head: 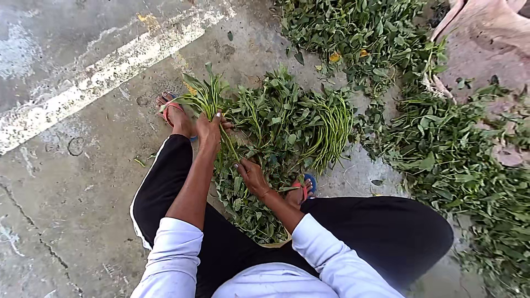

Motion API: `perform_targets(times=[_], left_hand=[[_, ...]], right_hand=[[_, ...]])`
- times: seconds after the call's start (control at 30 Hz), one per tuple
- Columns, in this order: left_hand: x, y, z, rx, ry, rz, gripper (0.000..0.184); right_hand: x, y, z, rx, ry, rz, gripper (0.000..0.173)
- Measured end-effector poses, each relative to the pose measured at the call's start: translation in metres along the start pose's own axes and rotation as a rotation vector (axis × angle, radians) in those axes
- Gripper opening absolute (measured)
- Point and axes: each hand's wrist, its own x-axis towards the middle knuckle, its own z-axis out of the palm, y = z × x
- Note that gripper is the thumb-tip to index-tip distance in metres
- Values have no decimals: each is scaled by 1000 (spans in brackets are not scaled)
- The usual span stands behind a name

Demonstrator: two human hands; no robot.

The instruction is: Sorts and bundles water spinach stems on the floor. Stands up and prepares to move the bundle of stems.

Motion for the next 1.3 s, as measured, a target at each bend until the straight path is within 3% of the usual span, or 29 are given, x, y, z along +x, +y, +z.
perform_targets(times=[0.1,0.13,0.2,0.27,0.33,0.4,0.5,0.57,0.67,0.73,0.97,1.2,1.3], left_hand=[[3,10,-7,6,52,137,17],[5,14,-12,22,61,188,18],[9,19,-18,39,49,254,19],[4,21,-15,-2,-1,190,18],[-4,18,-9,-116,-70,-4,15],[-7,12,-5,-214,-92,-180,12],[-7,7,0,-237,-67,-230,11],[-6,8,3,-189,-32,-164,16],[-2,7,2,-166,1,-143,26],[-1,2,1,-177,4,-164,23],[1,-12,2,-107,8,-155,25],[-5,-14,1,45,-127,-186,31],[-6,-8,2,56,-155,-171,28]], right_hand=[[-14,24,12,-197,-8,-248,42],[-19,32,14,-239,-67,-237,44],[-16,42,5,-310,-269,-7,43],[7,50,-13,-321,-417,304,36],[33,67,-27,-241,-316,436,62],[62,89,-35,-44,-112,519,73],[97,116,-31,363,91,713,76],[110,126,-24,358,121,757,66],[122,124,-19,32,101,709,41],[121,111,-20,-76,58,605,32],[65,45,-9,149,153,149,19],[38,14,-17,150,71,52,21],[37,4,-28,302,105,55,33]])
